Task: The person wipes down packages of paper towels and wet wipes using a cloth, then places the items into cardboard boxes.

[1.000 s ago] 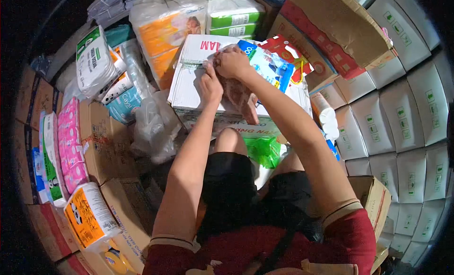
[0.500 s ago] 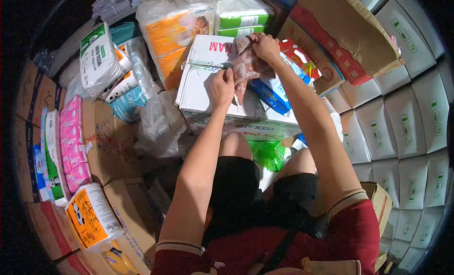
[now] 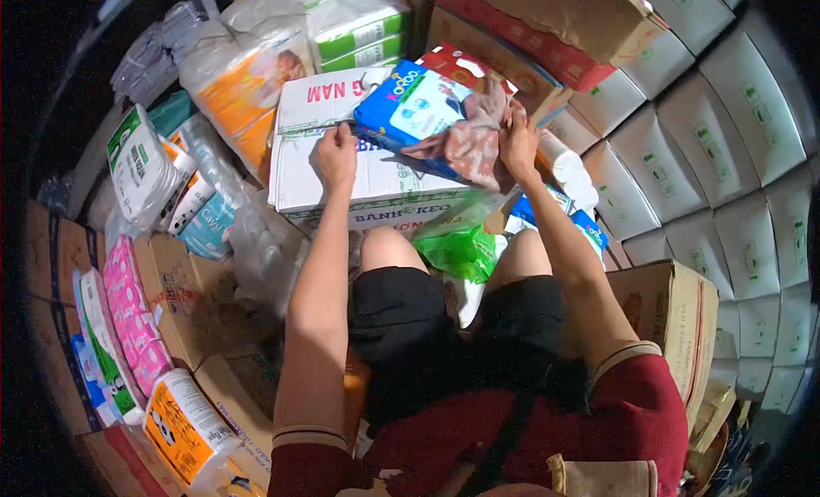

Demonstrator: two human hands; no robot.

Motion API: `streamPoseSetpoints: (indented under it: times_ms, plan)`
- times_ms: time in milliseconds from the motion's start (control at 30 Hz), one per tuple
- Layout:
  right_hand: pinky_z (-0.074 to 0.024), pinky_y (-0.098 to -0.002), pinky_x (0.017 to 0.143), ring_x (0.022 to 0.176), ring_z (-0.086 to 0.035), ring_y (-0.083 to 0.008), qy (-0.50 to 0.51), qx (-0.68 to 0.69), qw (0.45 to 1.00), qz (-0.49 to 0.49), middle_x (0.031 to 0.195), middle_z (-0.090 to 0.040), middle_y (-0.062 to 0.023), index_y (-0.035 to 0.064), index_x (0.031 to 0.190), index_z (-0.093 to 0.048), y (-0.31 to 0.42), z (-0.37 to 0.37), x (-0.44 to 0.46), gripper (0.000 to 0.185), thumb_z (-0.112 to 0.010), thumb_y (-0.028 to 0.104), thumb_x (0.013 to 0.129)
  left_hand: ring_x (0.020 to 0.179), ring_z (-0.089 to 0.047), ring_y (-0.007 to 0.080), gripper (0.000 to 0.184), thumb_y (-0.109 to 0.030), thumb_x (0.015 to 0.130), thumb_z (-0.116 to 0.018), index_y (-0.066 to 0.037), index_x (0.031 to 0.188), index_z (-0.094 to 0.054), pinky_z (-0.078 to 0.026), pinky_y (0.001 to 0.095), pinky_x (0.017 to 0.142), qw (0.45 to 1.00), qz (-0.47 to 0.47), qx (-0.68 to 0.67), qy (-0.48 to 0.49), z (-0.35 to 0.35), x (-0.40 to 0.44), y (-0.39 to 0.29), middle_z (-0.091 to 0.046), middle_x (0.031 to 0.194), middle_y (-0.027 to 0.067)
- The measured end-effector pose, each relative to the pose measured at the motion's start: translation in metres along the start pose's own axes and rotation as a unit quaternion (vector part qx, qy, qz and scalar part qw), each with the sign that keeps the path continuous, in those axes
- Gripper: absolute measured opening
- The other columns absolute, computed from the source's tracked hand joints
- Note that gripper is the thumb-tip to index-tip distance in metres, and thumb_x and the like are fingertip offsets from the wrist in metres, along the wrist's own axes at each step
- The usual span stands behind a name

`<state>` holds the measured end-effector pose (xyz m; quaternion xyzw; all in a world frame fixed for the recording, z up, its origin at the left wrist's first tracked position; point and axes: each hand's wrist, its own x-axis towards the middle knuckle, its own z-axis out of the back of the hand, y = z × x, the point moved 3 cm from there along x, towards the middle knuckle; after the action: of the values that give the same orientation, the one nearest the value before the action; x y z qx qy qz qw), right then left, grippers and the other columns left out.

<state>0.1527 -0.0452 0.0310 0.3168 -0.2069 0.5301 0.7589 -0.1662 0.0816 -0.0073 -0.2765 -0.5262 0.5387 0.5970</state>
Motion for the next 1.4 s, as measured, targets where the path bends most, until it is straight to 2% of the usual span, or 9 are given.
streamPoseSetpoints:
  times_ms: [100, 200, 333, 433, 667, 967, 1100, 1333, 1400]
  plan:
    - [-0.0382, -0.0473, 0.081, 0.096, -0.046, -0.0396, -0.017, -0.047, 0.999, -0.007, 0.108, -0.049, -0.0227, 0.0078, 0.117, -0.047, -0.011, 0.002, -0.018, 0.05, -0.063, 0.02, 0.072, 0.074, -0.06, 0.0275, 0.018, -0.019, 0.077, -0.057, -0.005, 0.089, -0.06, -0.045, 0.0378, 0.065, 1.0, -0.015, 0.01, 0.017, -0.001, 0.001, 0.003, -0.063, 0.073, 0.0114]
    - [-0.0385, -0.046, 0.082, 0.097, -0.046, -0.0381, -0.011, -0.026, 0.997, -0.07, 0.107, -0.049, -0.0205, 0.0082, 0.116, -0.048, 0.006, 0.019, -0.022, 0.05, -0.062, 0.02, 0.07, 0.104, -0.048, 0.0328, 0.048, -0.009, 0.07, -0.059, -0.009, 0.117, -0.047, -0.04, 0.0426, 0.081, 0.978, -0.16, 0.136, 0.018, 0.007, -0.016, -0.036, -0.054, 0.107, 0.0164]
    - [-0.0396, -0.0452, 0.08, 0.096, -0.047, -0.036, -0.037, 0.003, 0.995, -0.095, 0.106, -0.05, -0.0187, 0.0096, 0.114, -0.05, 0.001, 0.013, -0.024, 0.047, -0.061, 0.019, 0.069, 0.127, -0.023, 0.0353, 0.09, 0.001, 0.058, -0.064, -0.013, 0.136, -0.022, -0.021, 0.0468, 0.103, 0.876, -0.327, 0.318, 0.155, -0.002, -0.021, -0.102, -0.023, 0.138, 0.019]
    - [-0.0406, -0.0441, 0.078, 0.097, -0.047, -0.0351, -0.046, -0.002, 0.995, -0.091, 0.104, -0.05, -0.0182, 0.0101, 0.114, -0.051, 0.001, 0.014, -0.024, 0.047, -0.061, 0.019, 0.068, 0.129, -0.02, 0.0366, 0.085, 0.002, 0.063, -0.059, -0.015, 0.137, -0.023, -0.019, 0.052, 0.103, 0.773, -0.437, 0.418, 0.19, -0.022, -0.014, -0.099, -0.026, 0.137, 0.0185]
    - [-0.0397, -0.0456, 0.08, 0.1, -0.046, -0.0358, -0.037, 0.039, 0.991, -0.121, 0.107, -0.049, -0.0191, 0.011, 0.114, -0.051, 0.002, 0.02, -0.023, 0.048, -0.061, 0.018, 0.068, 0.122, -0.03, 0.0351, 0.083, 0.002, 0.061, -0.062, -0.016, 0.135, -0.028, -0.029, 0.0466, 0.099, 0.805, -0.401, 0.329, 0.288, -0.035, -0.008, -0.097, -0.029, 0.134, 0.0162]
    - [-0.0392, -0.0463, 0.08, 0.099, -0.046, -0.0365, -0.045, 0.075, 0.987, -0.133, 0.11, -0.048, -0.0195, 0.0105, 0.113, -0.051, -0.01, 0.008, -0.024, 0.046, -0.062, 0.023, 0.07, 0.092, -0.052, 0.0315, 0.046, -0.023, 0.058, -0.063, -0.01, 0.102, -0.061, -0.041, 0.0402, 0.083, 0.858, -0.409, 0.261, 0.172, 0.027, 0.019, -0.189, -0.059, 0.094, 0.0145]
    - [-0.0392, -0.0455, 0.08, 0.097, -0.047, -0.0362, -0.082, 0.095, 0.984, -0.128, 0.107, -0.05, -0.0198, 0.0098, 0.111, -0.052, -0.007, 0.011, -0.024, 0.043, -0.059, 0.016, 0.07, 0.076, -0.061, 0.0299, 0.051, -0.031, 0.057, -0.066, -0.011, 0.104, -0.061, -0.049, 0.0357, 0.07, 0.887, -0.289, 0.323, 0.159, 0.044, 0.048, -0.197, -0.063, 0.089, 0.015]
    - [-0.0449, -0.0421, 0.074, 0.082, -0.055, -0.0401, -0.162, 0.249, 0.902, -0.313, 0.087, -0.059, -0.0222, 0.003, 0.1, -0.057, -0.014, 0.037, -0.014, 0.029, -0.051, 0.014, 0.073, 0.088, -0.06, 0.0253, 0.064, -0.04, 0.058, -0.07, -0.004, 0.11, -0.055, -0.046, 0.0336, 0.08, 0.951, -0.167, 0.152, 0.209, 0.01, 0.046, -0.153, -0.062, 0.096, 0.0186]
    - [-0.0451, -0.039, 0.076, 0.085, -0.058, -0.0351, -0.171, 0.295, 0.91, -0.235, 0.088, -0.06, -0.0206, 0.0015, 0.099, -0.058, -0.004, 0.049, 0.012, 0.029, -0.051, 0.013, 0.074, 0.098, -0.057, 0.0288, 0.081, -0.041, 0.056, -0.073, -0.003, 0.122, -0.044, -0.044, 0.0339, 0.085, 0.947, -0.13, 0.126, 0.266, 0.012, 0.049, -0.145, -0.057, 0.108, 0.0202]
